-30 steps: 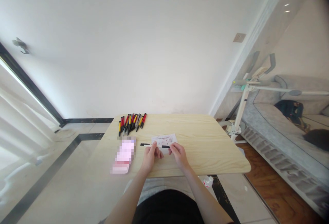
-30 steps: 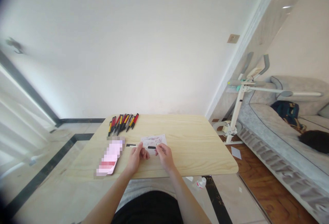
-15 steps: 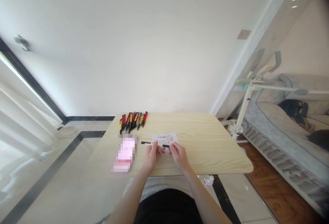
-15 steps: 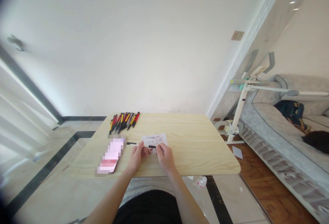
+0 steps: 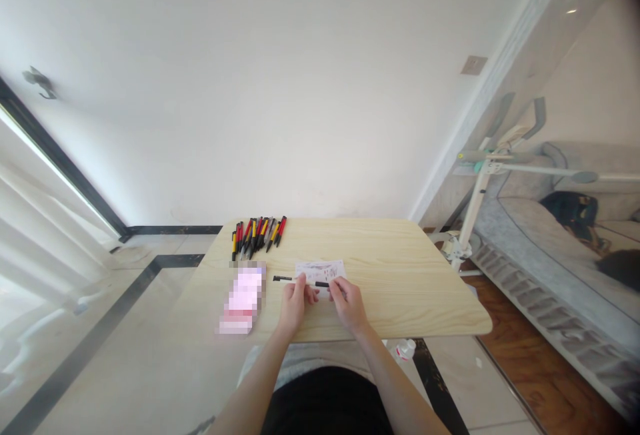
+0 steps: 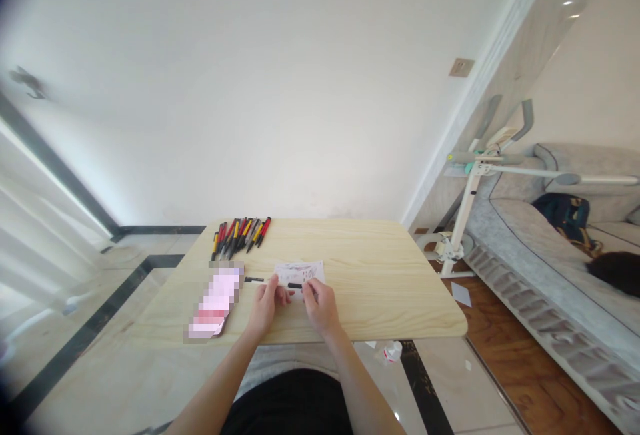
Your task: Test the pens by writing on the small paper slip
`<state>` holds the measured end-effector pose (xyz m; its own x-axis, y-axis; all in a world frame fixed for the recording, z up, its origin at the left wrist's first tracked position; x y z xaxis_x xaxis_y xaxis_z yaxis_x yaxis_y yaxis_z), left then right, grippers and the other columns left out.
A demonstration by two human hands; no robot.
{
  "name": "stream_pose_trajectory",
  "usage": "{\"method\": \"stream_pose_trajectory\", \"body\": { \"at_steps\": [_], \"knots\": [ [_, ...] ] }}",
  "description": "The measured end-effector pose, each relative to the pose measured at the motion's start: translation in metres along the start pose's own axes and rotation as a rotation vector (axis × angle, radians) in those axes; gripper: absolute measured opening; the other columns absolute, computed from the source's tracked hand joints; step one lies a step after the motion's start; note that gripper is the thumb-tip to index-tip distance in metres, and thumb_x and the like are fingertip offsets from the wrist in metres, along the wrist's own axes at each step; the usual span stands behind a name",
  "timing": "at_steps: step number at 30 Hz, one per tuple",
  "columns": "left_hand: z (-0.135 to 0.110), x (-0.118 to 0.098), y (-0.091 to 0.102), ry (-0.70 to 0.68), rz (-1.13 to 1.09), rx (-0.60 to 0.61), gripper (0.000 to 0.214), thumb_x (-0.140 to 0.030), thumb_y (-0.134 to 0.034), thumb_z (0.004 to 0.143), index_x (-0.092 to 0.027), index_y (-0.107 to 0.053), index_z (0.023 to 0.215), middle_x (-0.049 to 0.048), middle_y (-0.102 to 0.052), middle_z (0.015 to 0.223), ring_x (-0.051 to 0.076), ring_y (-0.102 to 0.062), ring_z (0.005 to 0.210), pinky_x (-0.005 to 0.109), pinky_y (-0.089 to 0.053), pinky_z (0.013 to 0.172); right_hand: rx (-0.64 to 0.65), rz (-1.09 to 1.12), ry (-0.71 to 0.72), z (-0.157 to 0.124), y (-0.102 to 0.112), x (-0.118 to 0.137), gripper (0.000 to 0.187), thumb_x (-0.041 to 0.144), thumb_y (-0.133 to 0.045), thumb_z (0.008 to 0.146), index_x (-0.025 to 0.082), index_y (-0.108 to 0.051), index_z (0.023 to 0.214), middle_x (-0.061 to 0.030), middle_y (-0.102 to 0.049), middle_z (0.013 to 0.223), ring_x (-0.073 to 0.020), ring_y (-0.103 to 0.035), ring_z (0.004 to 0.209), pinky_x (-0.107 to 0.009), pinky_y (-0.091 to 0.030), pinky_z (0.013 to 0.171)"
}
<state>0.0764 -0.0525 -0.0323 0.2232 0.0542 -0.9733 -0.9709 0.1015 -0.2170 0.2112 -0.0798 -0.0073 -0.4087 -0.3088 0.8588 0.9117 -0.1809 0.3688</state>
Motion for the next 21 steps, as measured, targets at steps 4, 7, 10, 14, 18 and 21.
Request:
{"method": "stream_pose_trajectory", "body": {
  "at_steps": [4,7,10,14,18,21],
  "knots": [
    [0.0,-0.002,0.002,-0.004,0.039,-0.014,0.057,-0.046,-0.034,0.084,-0.017,-0.049,0.037,0.0004,-0.046,0.037,0.014,-0.055,0.05,0.029,-0.046,0.07,0.017,0.023,-0.007,0.0,-0.001,-0.001,0.03,0.032,-0.041,0.086,0.018,-0.051,0.062,0.0009,-0.052,0.056,-0.012,-0.049,0.056,-0.022,-0.034,0.055],
    [0.0,-0.002,0.002,0.002,0.076,-0.004,0.058,-0.046,-0.033,0.085,-0.018,-0.049,0.037,0.0016,-0.048,0.038,0.016,-0.057,0.052,0.028,-0.045,0.065,0.014,0.067,-0.021,0.001,-0.001,-0.003,0.03,0.034,-0.041,0.086,0.017,-0.052,0.063,0.0006,-0.053,0.056,-0.0124,-0.051,0.057,-0.022,-0.036,0.057],
    [0.001,-0.002,0.002,0.014,0.085,0.003,0.058,-0.047,-0.032,0.085,-0.018,-0.049,0.036,0.002,-0.049,0.038,0.016,-0.056,0.052,0.028,-0.043,0.062,0.0,0.131,-0.041,0.002,0.0,-0.006,0.033,0.036,-0.041,0.086,0.018,-0.051,0.061,0.0004,-0.053,0.055,-0.0132,-0.053,0.06,-0.022,-0.037,0.059],
    [0.001,-0.002,0.002,0.02,0.096,0.01,0.059,-0.047,-0.031,0.085,-0.018,-0.049,0.037,0.0025,-0.05,0.038,0.017,-0.057,0.053,0.028,-0.043,0.063,-0.042,0.19,-0.092,0.003,0.002,-0.015,0.039,0.041,-0.038,0.086,0.018,-0.049,0.056,-0.0001,-0.052,0.052,-0.0139,-0.054,0.06,-0.023,-0.039,0.06],
    [0.001,-0.002,0.002,0.028,0.114,0.017,0.059,-0.048,-0.029,0.085,-0.018,-0.049,0.037,0.0026,-0.05,0.038,0.017,-0.057,0.054,0.028,-0.043,0.064,-0.018,0.174,-0.114,0.004,-0.001,-0.02,0.041,0.044,-0.038,0.086,0.017,-0.052,0.058,0.0003,-0.052,0.051,-0.0128,-0.052,0.055,-0.023,-0.038,0.057],
    [0.001,-0.001,0.003,0.029,0.132,0.012,0.059,-0.049,-0.029,0.084,-0.019,-0.048,0.037,0.0025,-0.049,0.038,0.017,-0.057,0.054,0.028,-0.044,0.065,0.039,0.131,-0.112,0.003,-0.005,-0.019,0.042,0.045,-0.037,0.086,0.016,-0.055,0.062,0.0007,-0.052,0.049,-0.0117,-0.05,0.05,-0.023,-0.037,0.054]
  ]
}}
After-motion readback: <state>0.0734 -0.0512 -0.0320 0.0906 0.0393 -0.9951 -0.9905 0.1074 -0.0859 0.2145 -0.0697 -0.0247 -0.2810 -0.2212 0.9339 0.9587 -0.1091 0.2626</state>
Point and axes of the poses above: each hand's wrist, its own z-axis towards the middle knuckle, its own y-axis out of the back of the hand, x = y × z, the point moved 8 cm from there along z, towards the middle knuckle
